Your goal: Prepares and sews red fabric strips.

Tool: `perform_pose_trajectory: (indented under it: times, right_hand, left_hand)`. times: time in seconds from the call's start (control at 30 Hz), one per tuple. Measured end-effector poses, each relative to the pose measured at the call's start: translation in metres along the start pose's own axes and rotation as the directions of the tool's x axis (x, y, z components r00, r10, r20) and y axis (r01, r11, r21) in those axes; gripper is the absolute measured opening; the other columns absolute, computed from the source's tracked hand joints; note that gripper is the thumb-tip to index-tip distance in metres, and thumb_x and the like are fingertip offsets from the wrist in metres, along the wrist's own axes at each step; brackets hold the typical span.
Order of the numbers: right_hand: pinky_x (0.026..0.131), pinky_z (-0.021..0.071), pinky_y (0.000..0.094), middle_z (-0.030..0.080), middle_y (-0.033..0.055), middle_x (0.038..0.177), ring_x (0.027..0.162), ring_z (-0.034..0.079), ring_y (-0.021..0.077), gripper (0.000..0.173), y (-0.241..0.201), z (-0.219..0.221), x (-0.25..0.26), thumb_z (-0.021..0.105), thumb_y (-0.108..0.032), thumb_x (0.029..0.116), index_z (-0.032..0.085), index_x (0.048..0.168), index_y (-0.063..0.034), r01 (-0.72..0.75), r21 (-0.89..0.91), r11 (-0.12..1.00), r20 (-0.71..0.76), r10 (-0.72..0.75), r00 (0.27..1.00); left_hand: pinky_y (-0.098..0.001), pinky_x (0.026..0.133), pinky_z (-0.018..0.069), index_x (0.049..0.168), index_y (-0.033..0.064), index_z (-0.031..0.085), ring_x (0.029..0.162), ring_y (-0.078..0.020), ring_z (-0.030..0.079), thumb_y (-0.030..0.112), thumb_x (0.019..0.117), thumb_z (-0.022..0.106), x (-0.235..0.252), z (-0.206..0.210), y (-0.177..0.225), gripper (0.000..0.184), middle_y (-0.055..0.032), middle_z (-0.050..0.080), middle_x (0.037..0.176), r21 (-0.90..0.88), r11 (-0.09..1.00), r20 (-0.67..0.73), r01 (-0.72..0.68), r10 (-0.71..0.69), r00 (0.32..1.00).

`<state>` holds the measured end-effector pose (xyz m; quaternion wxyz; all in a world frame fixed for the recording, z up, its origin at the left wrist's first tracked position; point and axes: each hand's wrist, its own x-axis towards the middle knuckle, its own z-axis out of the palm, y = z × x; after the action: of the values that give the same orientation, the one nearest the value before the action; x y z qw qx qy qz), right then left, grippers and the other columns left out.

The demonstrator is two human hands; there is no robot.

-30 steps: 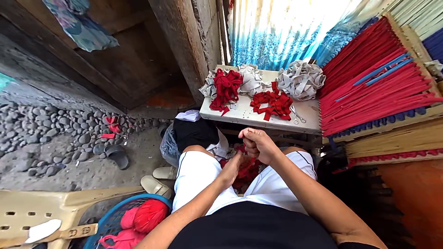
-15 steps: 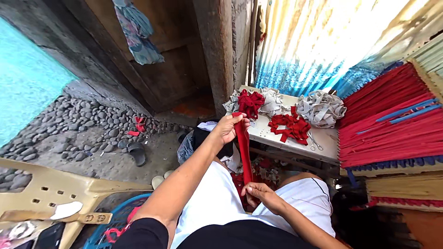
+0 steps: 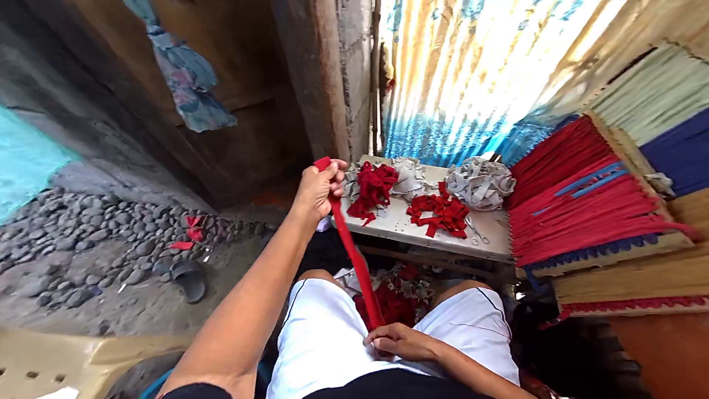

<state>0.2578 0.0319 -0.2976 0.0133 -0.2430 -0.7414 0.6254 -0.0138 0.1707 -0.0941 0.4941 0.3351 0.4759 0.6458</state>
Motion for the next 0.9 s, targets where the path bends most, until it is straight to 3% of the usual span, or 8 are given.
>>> perform_pose_trajectory:
  times: [0.1,0.23,0.3,0.37,0.47,0.57,0.77,0.9]
  right_hand:
    - [0.104,0.0505,0.0475,0.064,0.0179,0.128,0.12,0.062,0.0273,0.032,-0.001,-0.02,0.002,0.06,-0.027,0.1015,0.072,0.124,-0.008,0.029,-0.172,0.985,-0.379,-0.093,0.921]
    - [0.08,0.0566,0.0315,0.071,0.0078,0.096,0.085,0.067,0.0109,0.025,-0.02,-0.078,-0.001,0.053,-0.015,0.1039,0.07,0.108,0.0027,0.042,0.125,0.991,-0.718,0.062,0.694]
    - [0.075,0.0557,0.0269,0.07,0.0052,0.09,0.079,0.065,0.0073,0.024,-0.019,-0.11,0.001,0.051,-0.012,0.1048,0.069,0.105,0.0035,0.003,0.186,0.983,-0.745,0.139,0.653]
    - [0.073,0.0542,0.0253,0.069,0.0043,0.088,0.076,0.064,0.0064,0.023,-0.01,-0.138,0.007,0.052,-0.012,0.105,0.069,0.104,0.0024,-0.088,0.208,0.974,-0.731,0.214,0.647]
    - [0.068,0.0532,0.0267,0.066,0.0053,0.083,0.07,0.062,0.0085,0.022,0.011,-0.177,0.021,0.053,-0.012,0.1041,0.068,0.104,0.0032,-0.218,0.23,0.948,-0.741,0.316,0.593]
    - [0.075,0.056,0.0351,0.069,0.0131,0.09,0.076,0.066,0.017,0.023,0.029,-0.216,0.03,0.054,-0.013,0.1033,0.068,0.108,0.0049,-0.32,0.24,0.917,-0.82,0.368,0.439]
    - [0.091,0.0525,0.0579,0.07,0.0252,0.107,0.101,0.068,0.039,0.021,0.045,-0.297,0.019,0.058,-0.009,0.0997,0.071,0.11,0.0045,-0.349,0.244,0.905,-0.959,0.28,0.053]
    - [0.099,0.0475,0.0589,0.069,0.0252,0.115,0.113,0.064,0.0403,0.022,0.035,-0.326,0.02,0.059,-0.008,0.0989,0.073,0.111,0.0027,-0.489,0.218,0.844,-0.964,0.266,0.029]
  left_hand:
    - [-0.0166,0.038,0.0224,0.115,0.0152,0.06,0.039,-0.0015,0.023,0.042,0.1127,0.029,-0.033,0.006,-0.016,0.042,0.0091,0.031,0.055,0.104,0.995,0.23,0.004,-0.028,0.973]
    - [-0.0183,0.039,0.0322,0.116,0.0174,0.055,0.041,-0.0034,0.033,0.05,0.1112,0.026,-0.053,0.019,-0.082,0.044,0.0075,0.036,0.056,0.154,0.977,0.317,0.148,-0.191,0.929]
    - [-0.0245,0.053,0.0527,0.112,0.005,0.058,0.052,-0.0083,0.054,0.03,0.1132,0.035,-0.058,0.02,-0.119,0.034,0.0019,0.053,0.065,0.174,0.968,0.25,0.182,-0.223,0.942]
    - [-0.0273,0.063,0.0588,0.11,-0.0036,0.062,0.063,-0.0108,0.064,0.014,0.111,0.042,-0.06,0.015,-0.156,0.027,-0.003,0.064,0.077,0.204,0.955,0.229,0.217,-0.262,0.937]
    - [-0.0179,0.044,0.0394,0.116,-0.0025,0.061,0.047,-0.0037,0.044,0.011,0.1101,0.043,-0.068,0.003,-0.206,0.023,0.0021,0.053,0.066,0.162,0.907,0.183,0.389,-0.415,0.891]
    - [-0.018,0.037,0.0229,0.115,0.0025,0.059,0.039,-0.0026,0.026,0.017,0.1109,0.043,-0.071,-0.013,-0.238,0.022,0.0072,0.032,0.055,0.187,0.817,0.122,0.545,-0.57,0.813]
    - [-0.0216,0.052,0.0528,0.107,-0.0037,0.061,0.054,-0.0076,0.059,0.006,0.1082,0.047,-0.043,-0.02,-0.243,0.018,-0.0031,0.061,0.072,0.37,0.814,0.098,0.448,-0.514,0.852]
    - [-0.016,0.039,0.0279,0.098,0.0017,0.062,0.042,-0.001,0.034,0.005,0.105,0.052,-0.041,-0.016,-0.245,0.013,0.004,0.048,0.06,0.313,0.802,0.124,0.51,-0.566,0.815]
